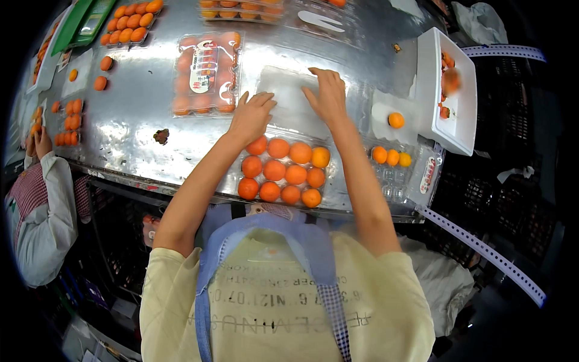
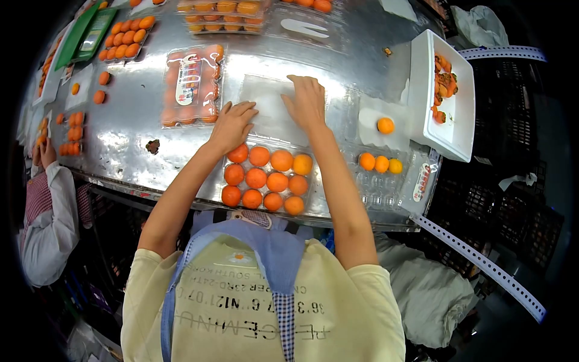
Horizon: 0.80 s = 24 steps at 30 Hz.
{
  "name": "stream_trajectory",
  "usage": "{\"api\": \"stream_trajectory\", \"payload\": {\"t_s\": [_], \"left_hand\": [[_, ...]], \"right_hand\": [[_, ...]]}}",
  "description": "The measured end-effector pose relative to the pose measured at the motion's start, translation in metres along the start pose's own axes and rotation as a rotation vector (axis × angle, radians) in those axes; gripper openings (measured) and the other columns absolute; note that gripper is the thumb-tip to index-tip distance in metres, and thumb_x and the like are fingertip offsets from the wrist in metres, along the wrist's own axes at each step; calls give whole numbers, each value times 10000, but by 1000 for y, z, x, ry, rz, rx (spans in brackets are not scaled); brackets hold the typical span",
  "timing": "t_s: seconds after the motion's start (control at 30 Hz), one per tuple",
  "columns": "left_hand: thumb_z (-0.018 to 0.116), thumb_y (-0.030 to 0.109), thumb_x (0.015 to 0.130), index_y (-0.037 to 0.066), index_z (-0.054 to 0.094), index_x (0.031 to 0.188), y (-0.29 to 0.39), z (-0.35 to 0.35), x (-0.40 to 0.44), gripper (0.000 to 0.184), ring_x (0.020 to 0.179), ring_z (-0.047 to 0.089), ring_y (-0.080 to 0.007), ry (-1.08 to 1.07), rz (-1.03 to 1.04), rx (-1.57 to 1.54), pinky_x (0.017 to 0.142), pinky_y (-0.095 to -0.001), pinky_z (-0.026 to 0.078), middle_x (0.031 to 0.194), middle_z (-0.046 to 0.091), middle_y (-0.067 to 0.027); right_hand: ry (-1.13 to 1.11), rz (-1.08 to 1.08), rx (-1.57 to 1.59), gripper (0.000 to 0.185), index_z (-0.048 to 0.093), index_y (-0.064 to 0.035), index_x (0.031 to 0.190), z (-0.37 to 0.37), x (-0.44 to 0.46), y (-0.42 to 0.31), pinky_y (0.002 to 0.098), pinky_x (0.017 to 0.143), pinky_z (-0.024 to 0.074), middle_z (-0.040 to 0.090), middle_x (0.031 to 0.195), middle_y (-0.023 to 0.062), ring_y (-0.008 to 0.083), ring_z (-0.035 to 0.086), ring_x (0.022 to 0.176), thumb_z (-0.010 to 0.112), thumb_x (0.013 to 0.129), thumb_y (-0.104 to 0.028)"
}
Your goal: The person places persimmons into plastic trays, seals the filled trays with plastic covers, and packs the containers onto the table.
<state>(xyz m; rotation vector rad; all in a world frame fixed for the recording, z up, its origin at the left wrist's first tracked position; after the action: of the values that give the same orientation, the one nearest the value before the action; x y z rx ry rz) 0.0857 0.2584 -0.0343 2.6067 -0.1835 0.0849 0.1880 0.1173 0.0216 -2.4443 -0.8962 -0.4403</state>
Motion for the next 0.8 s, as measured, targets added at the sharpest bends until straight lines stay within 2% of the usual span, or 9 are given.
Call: {"api": "stream_trajectory", "payload": {"t_s": [0.1,0.17,0.27,0.37,0.47,0.67,0.8], "left_hand": [[621,88,779,83,546,1150,1,6,2,378,1235,420,-221,-51,-36,34,1038,-510,278,1305,480,-62],[631,95,775,90,541,1162,0,7,3,398,1253,406,-207,-68,-57,26,1040,-521,266,1318,472,-53],[647,113,770,100,531,1173,-2,9,5,419,1251,409,-204,-61,-72,30,1037,-521,271,1316,474,-47],[655,129,769,108,531,1168,0,12,6,418,1248,414,-204,-48,-95,39,1032,-525,278,1311,479,-42],[656,138,773,109,533,1150,3,6,8,397,1242,422,-207,-45,-120,47,1022,-528,293,1298,490,-43],[655,130,770,104,534,1134,0,6,7,384,1235,426,-220,-22,-112,32,1015,-509,314,1290,493,-53],[652,131,768,104,529,1135,1,6,5,388,1222,437,-232,9,-93,25,1008,-498,324,1287,493,-60]], "right_hand": [[-116,155,146,295,631,-73,969,-32,-39,-2,367,815,442,631,937,92,270,555,942,701,717,-209],[-529,367,270,343,622,-80,995,-30,-79,8,372,806,452,620,962,93,277,552,938,713,695,-219],[-727,271,97,401,615,-90,1012,-48,-120,-4,372,792,462,610,974,87,280,548,936,736,658,-234],[-554,234,42,448,608,-55,1020,-62,-125,-19,361,784,459,598,1000,84,275,546,925,752,636,-236],[-539,222,-2,440,598,-57,1012,-61,-129,-20,371,771,466,587,1001,76,281,547,923,746,640,-240],[-548,235,-67,426,564,-37,986,-58,-128,-25,380,722,480,579,973,111,291,558,898,739,633,-198],[-470,442,202,438,552,-19,996,-61,-130,-12,375,735,487,563,983,146,304,570,882,728,640,-202]]}}
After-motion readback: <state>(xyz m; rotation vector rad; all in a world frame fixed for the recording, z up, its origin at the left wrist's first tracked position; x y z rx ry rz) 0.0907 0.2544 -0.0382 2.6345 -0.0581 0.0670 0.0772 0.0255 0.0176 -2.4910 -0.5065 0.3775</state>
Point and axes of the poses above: each hand's wrist, its own x-axis towards the middle knuckle, its own z-axis out of the palm, y = z × x, the point moved 6 cm from there along x, towards the middle knuckle
